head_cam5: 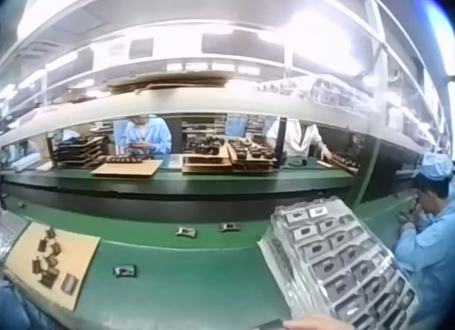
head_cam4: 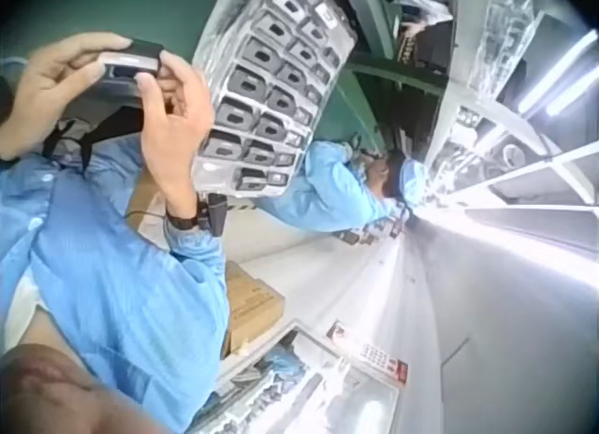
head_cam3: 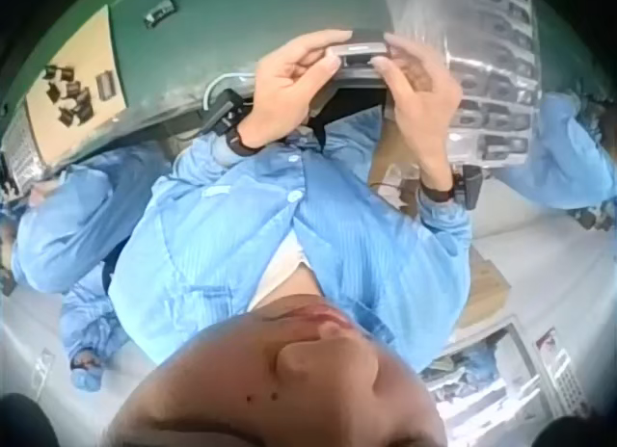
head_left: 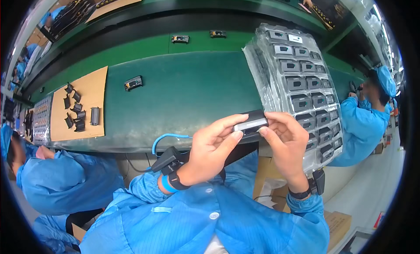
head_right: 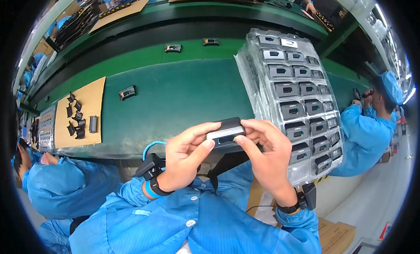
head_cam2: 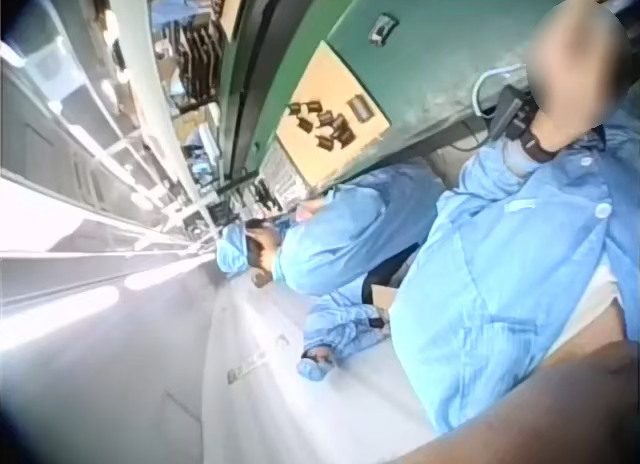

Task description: Manually assemble small electronic components by snapping housing parts together.

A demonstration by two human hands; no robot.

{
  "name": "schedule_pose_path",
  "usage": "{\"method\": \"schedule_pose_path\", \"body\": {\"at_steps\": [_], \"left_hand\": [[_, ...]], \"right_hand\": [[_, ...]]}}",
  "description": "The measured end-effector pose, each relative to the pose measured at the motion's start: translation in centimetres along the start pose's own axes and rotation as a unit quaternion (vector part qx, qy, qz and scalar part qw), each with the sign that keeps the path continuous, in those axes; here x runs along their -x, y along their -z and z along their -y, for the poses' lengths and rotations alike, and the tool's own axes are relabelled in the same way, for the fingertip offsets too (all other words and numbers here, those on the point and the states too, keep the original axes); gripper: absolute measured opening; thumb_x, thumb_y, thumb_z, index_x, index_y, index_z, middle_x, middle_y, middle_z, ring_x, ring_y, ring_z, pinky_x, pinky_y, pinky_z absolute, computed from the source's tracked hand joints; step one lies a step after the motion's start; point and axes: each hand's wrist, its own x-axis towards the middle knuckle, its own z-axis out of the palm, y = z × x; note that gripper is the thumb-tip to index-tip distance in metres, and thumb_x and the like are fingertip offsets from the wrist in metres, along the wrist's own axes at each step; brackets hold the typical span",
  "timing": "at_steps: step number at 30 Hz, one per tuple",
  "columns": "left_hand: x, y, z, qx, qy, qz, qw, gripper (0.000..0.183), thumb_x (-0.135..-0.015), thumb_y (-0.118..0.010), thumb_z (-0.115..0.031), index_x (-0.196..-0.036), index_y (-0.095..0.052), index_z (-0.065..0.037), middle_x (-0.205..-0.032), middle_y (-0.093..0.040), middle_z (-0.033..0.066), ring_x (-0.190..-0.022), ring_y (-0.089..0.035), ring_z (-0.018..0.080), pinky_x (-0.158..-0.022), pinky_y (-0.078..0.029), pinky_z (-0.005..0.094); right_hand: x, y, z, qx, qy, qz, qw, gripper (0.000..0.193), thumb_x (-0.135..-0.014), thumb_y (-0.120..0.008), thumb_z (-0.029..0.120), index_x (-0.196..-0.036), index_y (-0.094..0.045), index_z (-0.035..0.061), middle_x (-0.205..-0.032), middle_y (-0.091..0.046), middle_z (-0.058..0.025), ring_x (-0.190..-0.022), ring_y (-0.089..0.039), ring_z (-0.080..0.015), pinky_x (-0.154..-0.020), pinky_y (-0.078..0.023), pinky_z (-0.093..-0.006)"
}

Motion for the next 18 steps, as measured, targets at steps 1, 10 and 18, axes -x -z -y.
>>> {"method": "schedule_pose_path", "body": {"at_steps": [1,10,18], "left_hand": [[0.2,-0.1,-0.3,0.006,0.018,0.002,1.0,0.039,-0.103,-0.059,0.001,-0.141,-0.057,0.006,-0.128,-0.069,0.0206,-0.116,-0.068,0.0192,-0.096,-0.054,0.0269],[0.9,-1.5,1.4,0.057,0.091,0.109,0.988,0.037,-0.102,-0.057,0.005,-0.139,-0.057,0.005,-0.13,-0.068,0.0164,-0.118,-0.065,0.0161,-0.099,-0.051,0.0292],[-3.3,0.1,1.9,-0.074,0.034,0.105,0.991,0.035,-0.098,-0.064,0.002,-0.134,-0.063,0.003,-0.141,-0.062,0.0182,-0.118,-0.07,0.0287,-0.096,-0.058,0.0371]], "right_hand": [[0.1,0.0,0.1,-0.032,-0.01,-0.011,0.999,0.039,-0.09,-0.073,-0.01,-0.128,-0.067,-0.0047,-0.11,-0.067,-0.0115,-0.098,-0.067,-0.014,-0.086,-0.054,-0.0252],[4.6,1.9,-1.2,-0.092,0.035,-0.057,0.994,0.032,-0.09,-0.069,-0.013,-0.121,-0.07,-0.0068,-0.1,-0.064,-0.0042,-0.089,-0.058,-0.0089,-0.078,-0.047,-0.0231],[12.2,15.2,-0.3,0.106,-0.103,-0.242,0.959,0.025,-0.095,-0.067,-0.003,-0.12,-0.072,-0.0024,-0.095,-0.065,0.0013,-0.084,-0.055,-0.0053,-0.075,-0.044,-0.0219]]}}
